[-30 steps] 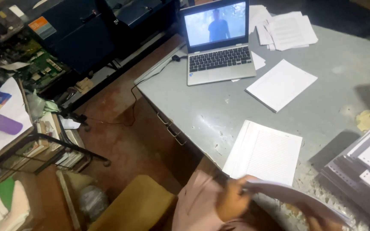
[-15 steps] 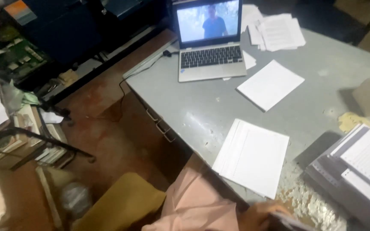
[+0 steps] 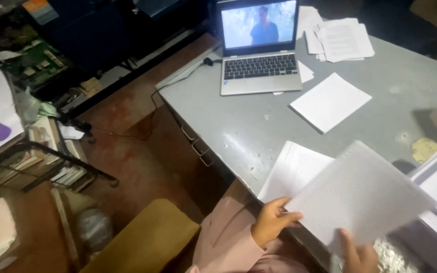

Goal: Inspecting and flipping through a stack of papers on a desk

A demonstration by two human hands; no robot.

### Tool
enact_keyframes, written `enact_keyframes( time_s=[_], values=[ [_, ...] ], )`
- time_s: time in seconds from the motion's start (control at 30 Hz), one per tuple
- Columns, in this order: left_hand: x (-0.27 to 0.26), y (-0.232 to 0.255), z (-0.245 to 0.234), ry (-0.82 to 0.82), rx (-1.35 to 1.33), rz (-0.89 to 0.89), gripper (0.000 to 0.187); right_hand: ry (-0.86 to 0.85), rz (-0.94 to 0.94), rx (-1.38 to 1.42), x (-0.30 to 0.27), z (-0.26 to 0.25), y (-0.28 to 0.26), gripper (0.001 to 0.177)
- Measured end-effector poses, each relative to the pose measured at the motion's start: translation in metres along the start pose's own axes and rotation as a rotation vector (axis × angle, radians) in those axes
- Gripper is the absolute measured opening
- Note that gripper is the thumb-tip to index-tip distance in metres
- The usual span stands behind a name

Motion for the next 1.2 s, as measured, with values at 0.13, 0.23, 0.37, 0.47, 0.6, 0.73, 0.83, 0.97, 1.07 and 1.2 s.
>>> enact_keyframes(
  time_s=[0.13,0.23,0.37,0.47,0.6,0.73,0.83,0.97,1.07,1.2],
  values=[
    [-0.005,0.041,-0.016,0.227,0.099,0.044,0.033,-0.081,-0.155,-0.123,0.008,0.042,0.004,0.066],
    [0.022,0.077,-0.061,0.416,0.169,0.171,0.04,-0.423,-0.047,0.461,-0.02,0.031,-0.047,0.031],
    [0.067,0.139,-0.13,0.573,0.354,0.45,0.029,-0.401,-0.198,0.515,-0.019,0.0,-0.078,0.028],
    [0.11,0.163,-0.166,0.639,0.374,0.436,0.027,-0.327,-0.044,0.421,-0.015,-0.021,-0.096,0.028],
    [0.15,0.186,-0.183,0.749,0.744,0.459,0.045,-0.391,0.226,0.589,0.029,-0.012,-0.035,0.032],
    [0.168,0.187,-0.185,0.767,0.942,0.518,0.038,-0.317,0.267,0.561,0.013,-0.039,-0.079,0.032],
    [0.147,0.193,-0.175,0.96,1.158,0.658,0.032,-0.326,0.321,0.363,0.003,-0.054,-0.098,0.038],
    [0.113,0.183,-0.135,1.039,0.986,0.969,0.052,-0.231,0.029,0.267,0.009,-0.04,-0.078,0.034],
    [0.062,0.165,-0.038,0.681,0.479,0.877,0.021,-0.185,-0.087,0.237,0.018,-0.015,-0.056,0.034],
    [0.018,0.106,0.065,0.107,0.032,0.374,0.032,-0.213,-0.133,0.146,0.012,-0.009,-0.058,0.052]
  ],
)
Point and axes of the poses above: each hand's wrist, its own x-axis towards the middle knuckle, its own z-axis out of the palm, y = z × x, the point moved 2 cm from there along x, towards the middle knuckle, and after that the axes turned 15 degrees about y, right-handed, at the moved point
